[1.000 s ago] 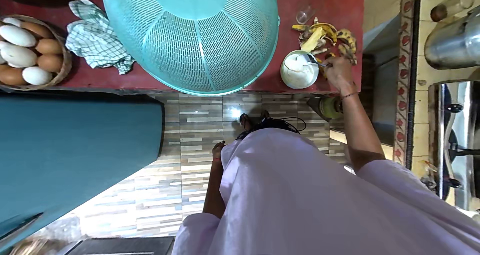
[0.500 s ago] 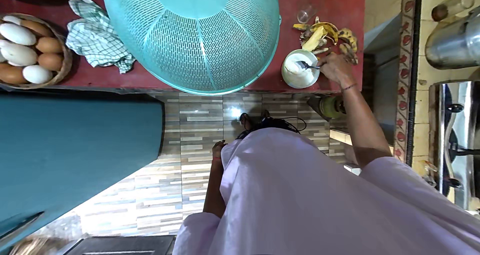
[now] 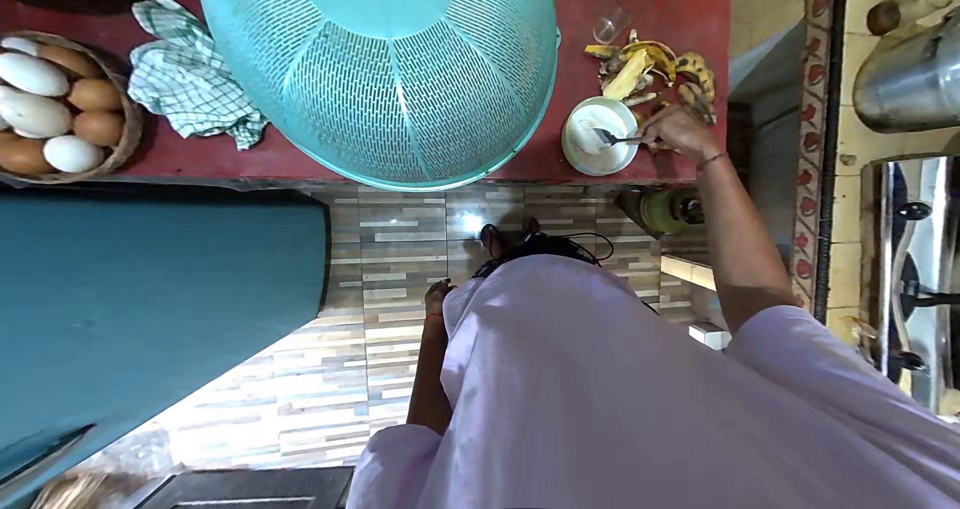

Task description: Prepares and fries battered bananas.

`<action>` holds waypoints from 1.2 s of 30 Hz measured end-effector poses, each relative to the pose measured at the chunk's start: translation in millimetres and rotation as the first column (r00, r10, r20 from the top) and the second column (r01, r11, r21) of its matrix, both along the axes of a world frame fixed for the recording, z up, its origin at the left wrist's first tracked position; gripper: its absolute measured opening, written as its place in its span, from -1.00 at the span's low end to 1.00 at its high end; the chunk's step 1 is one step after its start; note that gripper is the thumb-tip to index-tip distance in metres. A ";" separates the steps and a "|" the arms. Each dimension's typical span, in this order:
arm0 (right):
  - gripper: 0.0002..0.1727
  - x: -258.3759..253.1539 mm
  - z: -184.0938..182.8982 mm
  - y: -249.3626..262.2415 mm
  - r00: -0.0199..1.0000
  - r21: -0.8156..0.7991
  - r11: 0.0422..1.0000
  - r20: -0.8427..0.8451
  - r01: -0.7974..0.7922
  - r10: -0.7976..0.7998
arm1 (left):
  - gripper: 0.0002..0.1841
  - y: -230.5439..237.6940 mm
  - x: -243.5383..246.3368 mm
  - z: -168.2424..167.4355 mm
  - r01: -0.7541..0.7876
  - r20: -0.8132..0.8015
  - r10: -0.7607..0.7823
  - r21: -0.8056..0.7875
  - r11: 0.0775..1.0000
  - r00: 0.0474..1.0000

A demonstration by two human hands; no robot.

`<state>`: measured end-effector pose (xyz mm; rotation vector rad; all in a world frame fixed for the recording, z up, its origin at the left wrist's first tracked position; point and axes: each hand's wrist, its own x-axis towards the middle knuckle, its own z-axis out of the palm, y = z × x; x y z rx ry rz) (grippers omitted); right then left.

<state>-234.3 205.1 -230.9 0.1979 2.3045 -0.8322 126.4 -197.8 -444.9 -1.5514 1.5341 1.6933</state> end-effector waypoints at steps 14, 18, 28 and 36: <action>-0.73 48.1 31.2 -26.1 0.968 0.285 0.955 -0.202 -0.088 0.149 | -0.63 1.0 -10.2 -8.4 0.036 0.016 -0.037 0.020 0.999 0.999; -0.71 54.2 31.6 -49.0 0.946 0.407 0.900 -0.199 -0.158 0.256 | -0.63 0.7 -16.7 -7.4 0.049 0.029 -0.049 0.024 0.999 0.998; -0.70 43.1 11.5 -69.6 0.928 0.403 0.880 -0.158 -0.252 0.338 | -0.66 0.9 -22.1 1.8 0.008 0.033 -0.009 0.046 0.999 0.999; -0.73 32.7 -10.6 -17.3 0.998 -0.093 0.996 -0.056 0.001 -0.006 | -0.65 2.6 -21.3 14.6 -0.015 0.045 0.014 0.028 0.999 0.999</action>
